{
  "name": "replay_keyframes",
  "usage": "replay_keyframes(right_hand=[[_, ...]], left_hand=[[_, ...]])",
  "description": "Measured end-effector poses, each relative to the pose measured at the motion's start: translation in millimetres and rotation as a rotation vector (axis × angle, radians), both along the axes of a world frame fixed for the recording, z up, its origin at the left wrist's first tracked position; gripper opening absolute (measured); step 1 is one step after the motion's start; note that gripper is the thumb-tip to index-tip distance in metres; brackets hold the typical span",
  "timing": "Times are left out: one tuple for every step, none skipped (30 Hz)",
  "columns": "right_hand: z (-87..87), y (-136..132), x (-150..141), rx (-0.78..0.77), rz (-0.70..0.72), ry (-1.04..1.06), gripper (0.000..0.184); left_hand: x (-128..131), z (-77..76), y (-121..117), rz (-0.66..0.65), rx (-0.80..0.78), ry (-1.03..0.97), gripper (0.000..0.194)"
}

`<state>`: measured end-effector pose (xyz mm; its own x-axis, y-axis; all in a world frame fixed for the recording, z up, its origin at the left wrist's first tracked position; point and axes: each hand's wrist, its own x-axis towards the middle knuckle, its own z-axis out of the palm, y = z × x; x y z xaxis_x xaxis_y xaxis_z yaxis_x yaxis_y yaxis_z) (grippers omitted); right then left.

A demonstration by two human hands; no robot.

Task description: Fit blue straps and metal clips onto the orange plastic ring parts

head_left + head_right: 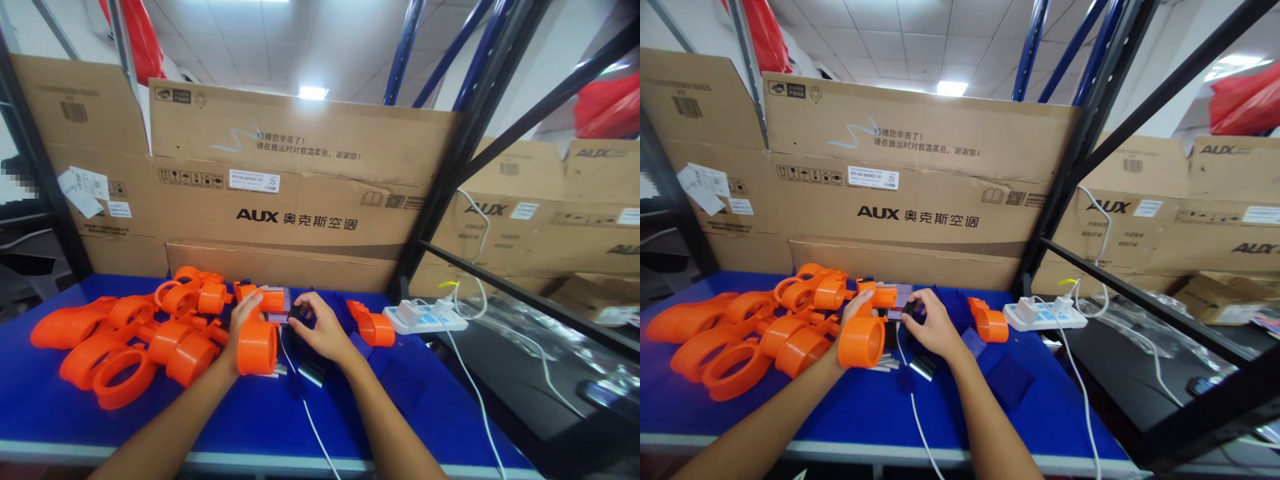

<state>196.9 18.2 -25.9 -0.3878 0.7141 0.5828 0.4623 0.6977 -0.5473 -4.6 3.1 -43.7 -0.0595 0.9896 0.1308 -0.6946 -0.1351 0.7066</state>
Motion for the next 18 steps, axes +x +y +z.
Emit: replay_keyframes(right_hand=[[-0.3, -0.8, -0.5, -0.007, 0.010, -0.026, 0.024], [-0.6, -1.6, -1.1, -0.015, 0.017, -0.047, 0.024], [-1.1, -2.1, -1.9, -0.023, 0.019, -0.054, 0.024], [-1.6, -2.2, -2.6, -0.031, 0.015, -0.043, 0.024], [-2.1, -1.9, -3.2, -0.038, 0.008, -0.016, 0.025], [-2.7, -0.9, -3.6, -0.043, -0.004, 0.026, 0.027], [-3.1, 0.4, -3.7, -0.043, -0.019, 0.079, 0.030], [-3.5, 2.2, -3.5, -0.041, -0.035, 0.139, 0.035], [-3.7, 4.1, -3.1, -0.035, -0.050, 0.200, 0.040], [-3.8, 5.9, -2.5, -0.030, -0.060, 0.256, 0.045], [-3.8, 7.6, -2.0, -0.026, -0.067, 0.307, 0.049], [-3.7, 8.9, -1.7, -0.024, -0.070, 0.351, 0.050], [-3.5, 9.8, -1.7, -0.022, -0.068, 0.388, 0.050], [-3.3, 10.2, -2.1, -0.022, -0.064, 0.420, 0.048], [-3.1, 10.1, -3.0, -0.025, -0.056, 0.448, 0.047], [-2.9, 9.6, -4.1, -0.033, -0.045, 0.475, 0.046], [-2.8, 8.7, -5.5, -0.046, -0.033, 0.501, 0.046], [-2.6, 7.7, -7.0, -0.065, -0.019, 0.523, 0.047]], left_hand=[[0.1, 0.8, -2.0, 0.001, -0.006, 0.012, 0.041], [0.1, 1.8, -3.7, 0.001, -0.012, 0.023, 0.041], [0.2, 2.9, -5.1, 0.004, -0.016, 0.035, 0.040], [0.4, 4.2, -6.1, 0.008, -0.016, 0.045, 0.039], [0.8, 5.6, -6.7, 0.012, -0.015, 0.058, 0.038], [1.4, 6.9, -7.1, 0.016, -0.014, 0.070, 0.037], [2.2, 8.0, -7.2, 0.020, -0.013, 0.083, 0.037], [3.2, 8.9, -7.1, 0.028, -0.013, 0.098, 0.039], [4.3, 9.3, -6.8, 0.040, -0.012, 0.117, 0.042], [5.5, 9.2, -6.5, 0.054, -0.007, 0.141, 0.047], [6.7, 8.5, -6.1, 0.074, 0.002, 0.171, 0.052], [7.9, 7.5, -5.7, 0.094, 0.015, 0.207, 0.055], [9.0, 6.1, -5.5, 0.113, 0.030, 0.246, 0.058], [10.1, 4.6, -5.4, 0.128, 0.047, 0.284, 0.059], [11.2, 3.2, -5.4, 0.135, 0.065, 0.319, 0.059], [12.1, 2.0, -5.7, 0.134, 0.083, 0.345, 0.059], [13.1, 1.2, -6.1, 0.124, 0.100, 0.364, 0.058], [13.9, 0.7, -6.7, 0.112, 0.114, 0.376, 0.058]])
